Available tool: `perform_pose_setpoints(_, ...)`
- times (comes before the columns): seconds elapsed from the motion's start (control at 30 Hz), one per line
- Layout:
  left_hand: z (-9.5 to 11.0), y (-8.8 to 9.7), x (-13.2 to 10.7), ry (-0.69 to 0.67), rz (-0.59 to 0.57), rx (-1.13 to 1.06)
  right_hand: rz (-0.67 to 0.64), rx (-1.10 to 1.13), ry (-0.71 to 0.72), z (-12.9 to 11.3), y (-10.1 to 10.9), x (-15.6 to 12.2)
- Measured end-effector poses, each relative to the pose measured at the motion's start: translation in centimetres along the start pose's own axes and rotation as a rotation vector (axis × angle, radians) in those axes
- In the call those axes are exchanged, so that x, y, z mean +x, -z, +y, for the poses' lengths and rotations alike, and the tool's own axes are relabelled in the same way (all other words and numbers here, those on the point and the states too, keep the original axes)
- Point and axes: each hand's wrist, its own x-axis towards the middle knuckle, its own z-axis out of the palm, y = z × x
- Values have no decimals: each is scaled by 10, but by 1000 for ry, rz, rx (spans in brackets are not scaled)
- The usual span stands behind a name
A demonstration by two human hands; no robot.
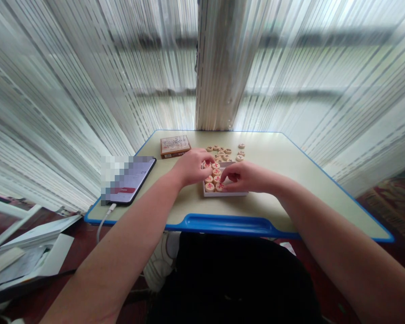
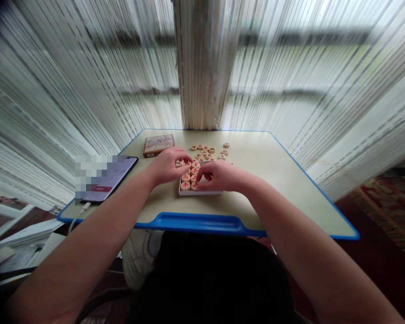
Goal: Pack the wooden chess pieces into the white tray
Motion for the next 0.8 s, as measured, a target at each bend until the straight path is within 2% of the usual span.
perform_pose_setpoints(0.4, -7, -4, 3, 107, -27, 53, -39, -14, 6, -2, 1, -1)
perform_pose_setpoints(0.8, -8, -5, 3, 116, -48, 75, -30, -4, 45, -1, -1, 0)
